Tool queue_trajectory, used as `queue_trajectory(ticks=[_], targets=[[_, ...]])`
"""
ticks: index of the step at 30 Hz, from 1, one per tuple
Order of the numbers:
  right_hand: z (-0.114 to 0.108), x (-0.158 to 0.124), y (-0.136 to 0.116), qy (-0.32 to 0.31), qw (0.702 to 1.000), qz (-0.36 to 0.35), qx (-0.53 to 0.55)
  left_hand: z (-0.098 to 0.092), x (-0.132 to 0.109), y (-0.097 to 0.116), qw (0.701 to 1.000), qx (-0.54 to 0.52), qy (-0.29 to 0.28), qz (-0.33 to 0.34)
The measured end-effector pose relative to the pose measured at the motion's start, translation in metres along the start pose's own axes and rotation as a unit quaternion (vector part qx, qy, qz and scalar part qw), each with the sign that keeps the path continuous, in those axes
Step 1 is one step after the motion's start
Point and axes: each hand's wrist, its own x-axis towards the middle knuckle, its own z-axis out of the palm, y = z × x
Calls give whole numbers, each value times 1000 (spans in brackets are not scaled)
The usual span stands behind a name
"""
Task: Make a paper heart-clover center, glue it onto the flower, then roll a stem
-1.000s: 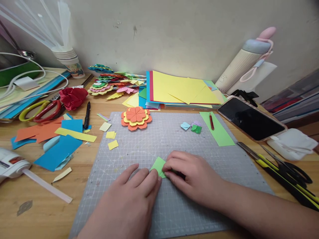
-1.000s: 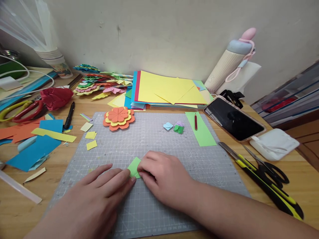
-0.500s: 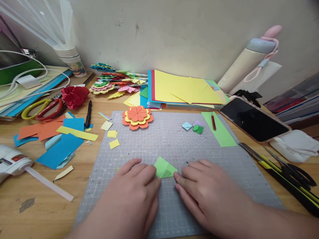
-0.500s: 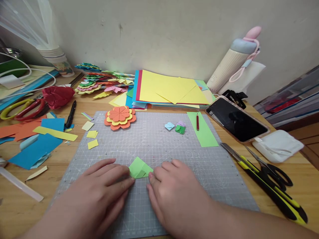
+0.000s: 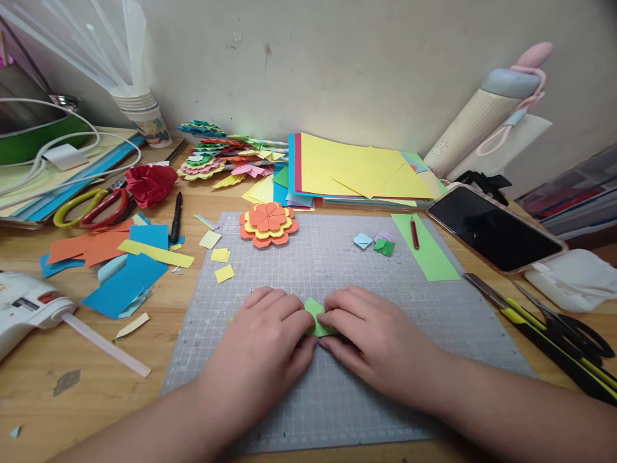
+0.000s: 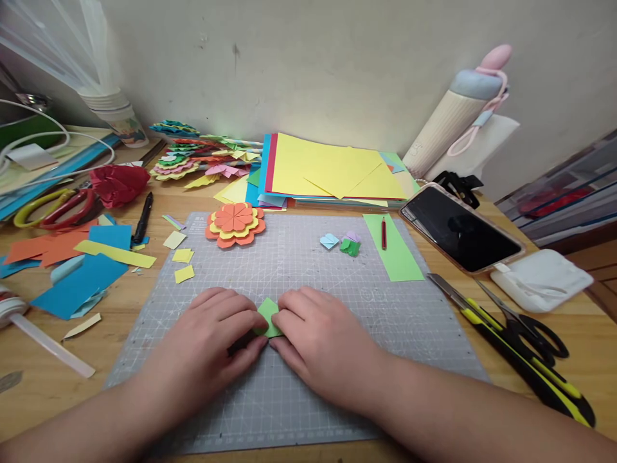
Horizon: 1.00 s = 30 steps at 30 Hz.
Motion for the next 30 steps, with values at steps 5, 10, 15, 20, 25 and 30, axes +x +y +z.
queue_trajectory(ticks=[5, 10, 15, 20, 25, 30], targets=[[0, -1, 4, 55, 997, -39, -32, -3, -1, -1, 999, -14, 44, 13], [-3, -1, 4, 111, 992, -54, -5, -10, -1, -2, 993, -39, 75, 79], [-1, 1, 3, 107, 993, -44, 7, -10, -2, -1, 987, -28, 99, 123], [3, 3, 6, 56, 998, -42, 0, -2, -2, 0, 992, 11, 57, 110], [-5, -1, 4, 9, 998, -65, -2, -2, -3, -1, 995, 13, 2, 96], [-13, -6, 0, -8, 996, -81, -37, -11, -5, -6, 992, 52, -22, 110]])
